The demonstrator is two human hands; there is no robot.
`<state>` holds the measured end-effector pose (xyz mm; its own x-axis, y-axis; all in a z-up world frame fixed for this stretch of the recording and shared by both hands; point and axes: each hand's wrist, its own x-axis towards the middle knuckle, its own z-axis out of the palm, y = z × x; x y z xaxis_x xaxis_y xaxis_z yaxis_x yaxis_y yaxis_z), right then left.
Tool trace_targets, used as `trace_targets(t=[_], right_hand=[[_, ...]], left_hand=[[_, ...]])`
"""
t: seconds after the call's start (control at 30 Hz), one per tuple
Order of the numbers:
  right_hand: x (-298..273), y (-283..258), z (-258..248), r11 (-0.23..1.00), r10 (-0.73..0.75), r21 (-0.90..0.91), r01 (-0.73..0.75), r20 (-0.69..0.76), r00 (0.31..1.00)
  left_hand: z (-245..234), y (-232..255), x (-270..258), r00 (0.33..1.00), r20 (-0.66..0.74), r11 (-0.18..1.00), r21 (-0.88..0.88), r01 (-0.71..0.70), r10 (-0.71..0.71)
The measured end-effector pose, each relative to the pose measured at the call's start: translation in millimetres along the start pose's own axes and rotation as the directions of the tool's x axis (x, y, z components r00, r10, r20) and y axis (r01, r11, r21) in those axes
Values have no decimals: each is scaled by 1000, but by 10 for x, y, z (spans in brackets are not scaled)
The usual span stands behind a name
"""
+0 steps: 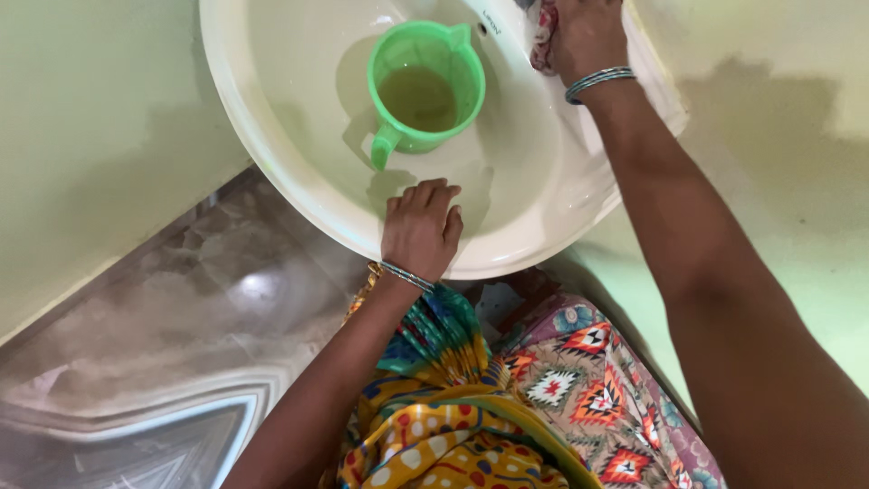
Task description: The person cleans a white bathroom sink using a patterned cloth and a green plastic cup. They repeatedly wet the cloth under the faucet, wipe the sink basin and rim, and rinse the cloth, continuing the cycle until the end of the clip.
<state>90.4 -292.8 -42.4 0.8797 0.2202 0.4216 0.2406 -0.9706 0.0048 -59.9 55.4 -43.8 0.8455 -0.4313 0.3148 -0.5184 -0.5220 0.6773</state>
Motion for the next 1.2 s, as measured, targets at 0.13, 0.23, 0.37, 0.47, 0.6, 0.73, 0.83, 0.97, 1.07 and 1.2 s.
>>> trace_targets(t=[0.13, 0.23, 0.37, 0.47, 0.6, 0.73, 0.83, 0.97, 1.07, 1.2], right_hand=[[-402, -202, -535, 945, 170, 242, -220, 211, 963], [-922, -393, -966, 923, 144, 289, -253, 351, 925], [-1104, -399, -949, 916, 52, 345, -205, 403, 914], [-795, -155, -689, 976, 30, 204, -82, 249, 968], [-587, 47, -516, 961, 51, 257, -99, 187, 981], [-775, -145, -609, 923, 173, 307, -233, 213, 962], [-945, -355, -872, 944, 146, 257, -208, 242, 959], [-1101, -866, -1080, 955, 178, 167, -245, 338, 924], [-1270, -1521, -1127, 952, 144, 205, -227, 355, 924], [-1606, -2108, -1309, 941, 185, 247, -232, 200, 962]], left_hand=[[14, 27, -16, 998, -57, 1000, 26, 12, -11], [47, 51, 7, 998, -57, 997, 75, 3, 2], [59, 51, 9, 1000, -16, 993, 117, -19, 21], [48, 48, -2, 1000, 8, 992, 129, -13, 12], [74, 46, -27, 999, -14, 988, 150, -33, 36], [107, 28, -35, 999, -23, 986, 166, -28, 32], [109, 22, -19, 998, -42, 983, 178, -44, 52], [129, 9, -19, 998, -24, 974, 222, -43, 50], [123, 20, -15, 996, -56, 975, 217, -54, 68], [118, 7, -27, 996, -34, 977, 201, -71, 80]])
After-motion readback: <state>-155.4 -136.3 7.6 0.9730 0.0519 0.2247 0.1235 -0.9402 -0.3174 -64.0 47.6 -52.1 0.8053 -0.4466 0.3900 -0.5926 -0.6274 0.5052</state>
